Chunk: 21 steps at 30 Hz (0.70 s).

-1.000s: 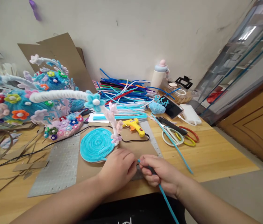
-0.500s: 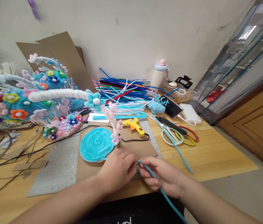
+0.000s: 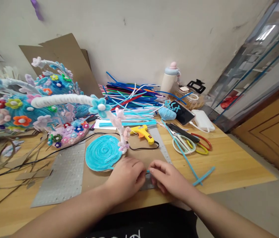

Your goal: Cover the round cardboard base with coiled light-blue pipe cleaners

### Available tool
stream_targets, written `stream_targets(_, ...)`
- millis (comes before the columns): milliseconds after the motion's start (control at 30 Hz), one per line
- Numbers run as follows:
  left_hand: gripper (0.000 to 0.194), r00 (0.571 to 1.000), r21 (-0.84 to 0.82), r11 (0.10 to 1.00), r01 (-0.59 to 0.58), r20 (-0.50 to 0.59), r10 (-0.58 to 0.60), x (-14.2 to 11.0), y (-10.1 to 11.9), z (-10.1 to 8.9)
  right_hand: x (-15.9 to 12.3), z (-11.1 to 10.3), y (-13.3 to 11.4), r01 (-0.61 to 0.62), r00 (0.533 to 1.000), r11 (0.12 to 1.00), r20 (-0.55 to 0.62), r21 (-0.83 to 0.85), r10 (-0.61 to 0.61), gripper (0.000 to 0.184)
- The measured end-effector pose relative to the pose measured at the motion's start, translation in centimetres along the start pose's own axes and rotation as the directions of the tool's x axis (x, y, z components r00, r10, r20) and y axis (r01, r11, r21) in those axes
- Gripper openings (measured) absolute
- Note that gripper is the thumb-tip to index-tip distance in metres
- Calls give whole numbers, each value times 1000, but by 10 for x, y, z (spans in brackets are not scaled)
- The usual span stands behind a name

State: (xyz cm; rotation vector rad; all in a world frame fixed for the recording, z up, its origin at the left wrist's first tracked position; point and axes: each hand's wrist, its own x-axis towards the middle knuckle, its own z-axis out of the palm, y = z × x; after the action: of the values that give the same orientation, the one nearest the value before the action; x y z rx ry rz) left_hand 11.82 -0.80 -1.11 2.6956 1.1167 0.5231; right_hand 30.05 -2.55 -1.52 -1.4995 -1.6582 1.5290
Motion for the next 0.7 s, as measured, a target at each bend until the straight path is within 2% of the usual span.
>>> stream_targets(33,9,1000,0,1000,-3,0,3,0,0,-1,1,0,-2,-99,993,988,69,123,91,28)
stream_targets(100,10,1000,0,1000,-10,2,10,0,1,-2,3,1,-6,-209,973,935,156,288,169,26)
stream_targets(200,11,1000,-1,1000,-15,9,15,0,2,-2,5,3,-7,-240,967,899,173,367,188,20)
stream_targets(267,11,1000,-3,1000,-12,16,12,0,1,-2,6,3,-4,-135,989,968,92,210,118,18)
stream_targets(300,11,1000,-5,1000,-7,21,7,0,1,-1,6,3,-2,-22,1000,999,22,43,21,18)
stream_targets(333,12,1000,-6,1000,0,26,0,0,1,0,6,2,1,115,992,980,-35,-165,-123,19)
stream_targets(367,12,1000,-7,1000,7,30,-6,0,1,0,5,2,5,246,956,894,-56,-375,-287,21)
stream_targets(433,13,999,-8,1000,18,34,-18,1,0,1,3,1,10,404,848,639,6,-655,-530,23)
stream_targets(467,13,999,-10,1000,21,33,-20,1,0,1,2,1,12,427,817,560,37,-710,-576,24)
stream_targets(500,13,999,-12,1000,20,29,-19,1,-1,1,1,1,12,423,815,548,38,-722,-579,24)
stream_targets(533,13,1000,-14,1000,17,23,-16,1,-1,1,1,1,11,395,838,596,7,-699,-546,24)
stream_targets(567,13,1000,-17,1000,13,15,-13,0,-1,0,1,1,9,350,878,687,-34,-636,-478,23)
stream_targets(633,12,1000,-22,1000,6,-4,-6,0,-1,0,1,0,2,199,967,902,-72,-383,-244,21)
stream_targets(667,12,1000,-26,1000,1,-14,-1,0,-1,-1,2,0,-2,95,993,971,-41,-220,-107,22)
stream_targets(700,12,1000,-29,1000,-5,-22,4,0,-1,-1,2,0,-5,-10,1000,998,18,-62,11,23)
